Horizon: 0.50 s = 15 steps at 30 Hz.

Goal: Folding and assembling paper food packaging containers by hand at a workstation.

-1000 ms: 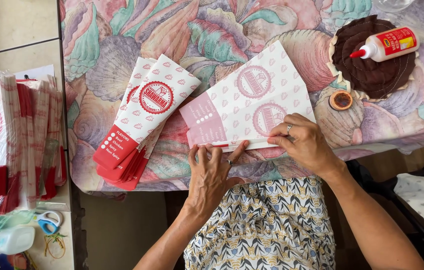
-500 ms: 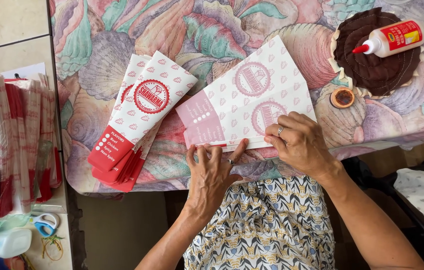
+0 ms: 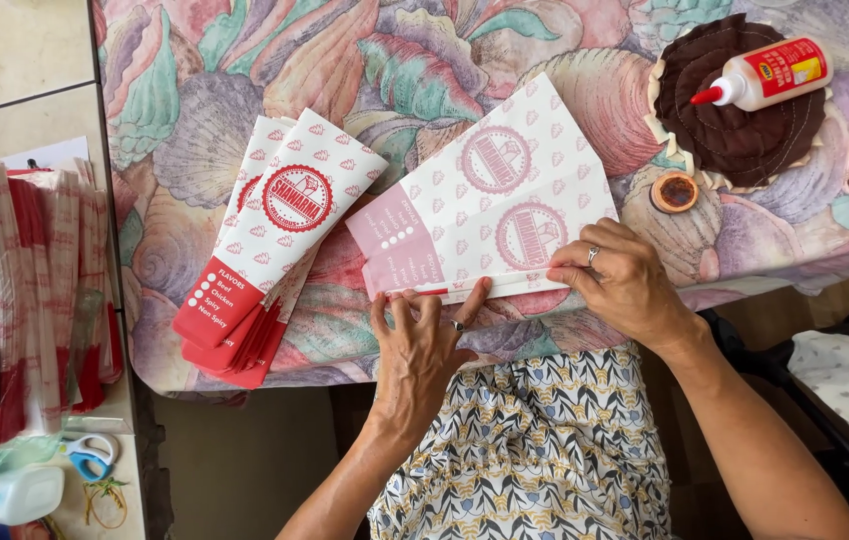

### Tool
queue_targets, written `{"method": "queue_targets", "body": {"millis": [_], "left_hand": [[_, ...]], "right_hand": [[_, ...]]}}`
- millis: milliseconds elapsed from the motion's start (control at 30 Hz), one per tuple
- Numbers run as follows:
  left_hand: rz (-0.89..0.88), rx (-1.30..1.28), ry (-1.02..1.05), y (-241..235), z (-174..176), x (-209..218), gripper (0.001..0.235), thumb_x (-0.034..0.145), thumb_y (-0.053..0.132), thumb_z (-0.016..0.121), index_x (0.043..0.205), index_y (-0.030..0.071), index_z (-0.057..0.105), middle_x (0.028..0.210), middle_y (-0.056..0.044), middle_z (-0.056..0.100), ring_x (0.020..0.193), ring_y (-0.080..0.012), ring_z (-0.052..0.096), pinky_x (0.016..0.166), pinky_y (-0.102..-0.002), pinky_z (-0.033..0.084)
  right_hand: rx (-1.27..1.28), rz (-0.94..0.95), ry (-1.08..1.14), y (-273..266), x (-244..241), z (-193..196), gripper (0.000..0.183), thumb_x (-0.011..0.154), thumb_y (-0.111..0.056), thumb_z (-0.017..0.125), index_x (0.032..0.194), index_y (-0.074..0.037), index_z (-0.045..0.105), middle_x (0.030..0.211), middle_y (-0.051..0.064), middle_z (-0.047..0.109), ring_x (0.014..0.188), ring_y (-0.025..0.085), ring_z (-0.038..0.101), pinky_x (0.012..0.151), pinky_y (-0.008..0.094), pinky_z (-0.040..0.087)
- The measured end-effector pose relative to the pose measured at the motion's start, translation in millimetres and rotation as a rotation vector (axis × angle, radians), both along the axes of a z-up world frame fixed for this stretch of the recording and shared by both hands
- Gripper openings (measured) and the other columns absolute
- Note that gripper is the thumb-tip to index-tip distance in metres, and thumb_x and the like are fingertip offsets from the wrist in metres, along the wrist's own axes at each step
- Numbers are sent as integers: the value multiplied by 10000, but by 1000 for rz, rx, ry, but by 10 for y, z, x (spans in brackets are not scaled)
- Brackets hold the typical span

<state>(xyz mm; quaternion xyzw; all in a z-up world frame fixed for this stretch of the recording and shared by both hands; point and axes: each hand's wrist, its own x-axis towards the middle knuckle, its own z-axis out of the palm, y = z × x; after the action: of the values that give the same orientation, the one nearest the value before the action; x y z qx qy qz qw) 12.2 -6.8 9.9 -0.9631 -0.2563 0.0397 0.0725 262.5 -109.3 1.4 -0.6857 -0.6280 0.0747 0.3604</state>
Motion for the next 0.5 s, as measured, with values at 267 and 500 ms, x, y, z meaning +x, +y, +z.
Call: {"method": "queue_targets", "body": {"millis": [267, 500], "left_hand": [[-3, 48, 13, -35, 54, 45, 1130, 678, 670, 826, 1598, 465, 202, 977, -58, 597, 928, -257, 606, 974, -704, 447], [17, -5, -17, -27, -30, 42, 1129, 676, 604, 859, 1592, 480, 210, 975, -53, 587, 945, -259, 595, 967, -709, 449]], "right_hand": [[-64, 21, -30, 78, 4, 76, 101, 837, -98, 817, 779, -145, 749, 602, -29, 496, 626, 180, 513, 679, 358, 470], [-173, -20, -172, 23, -2, 155, 95, 835, -139, 829, 871, -159, 744, 698, 2, 630, 694, 212, 605, 713, 387, 481]]}}
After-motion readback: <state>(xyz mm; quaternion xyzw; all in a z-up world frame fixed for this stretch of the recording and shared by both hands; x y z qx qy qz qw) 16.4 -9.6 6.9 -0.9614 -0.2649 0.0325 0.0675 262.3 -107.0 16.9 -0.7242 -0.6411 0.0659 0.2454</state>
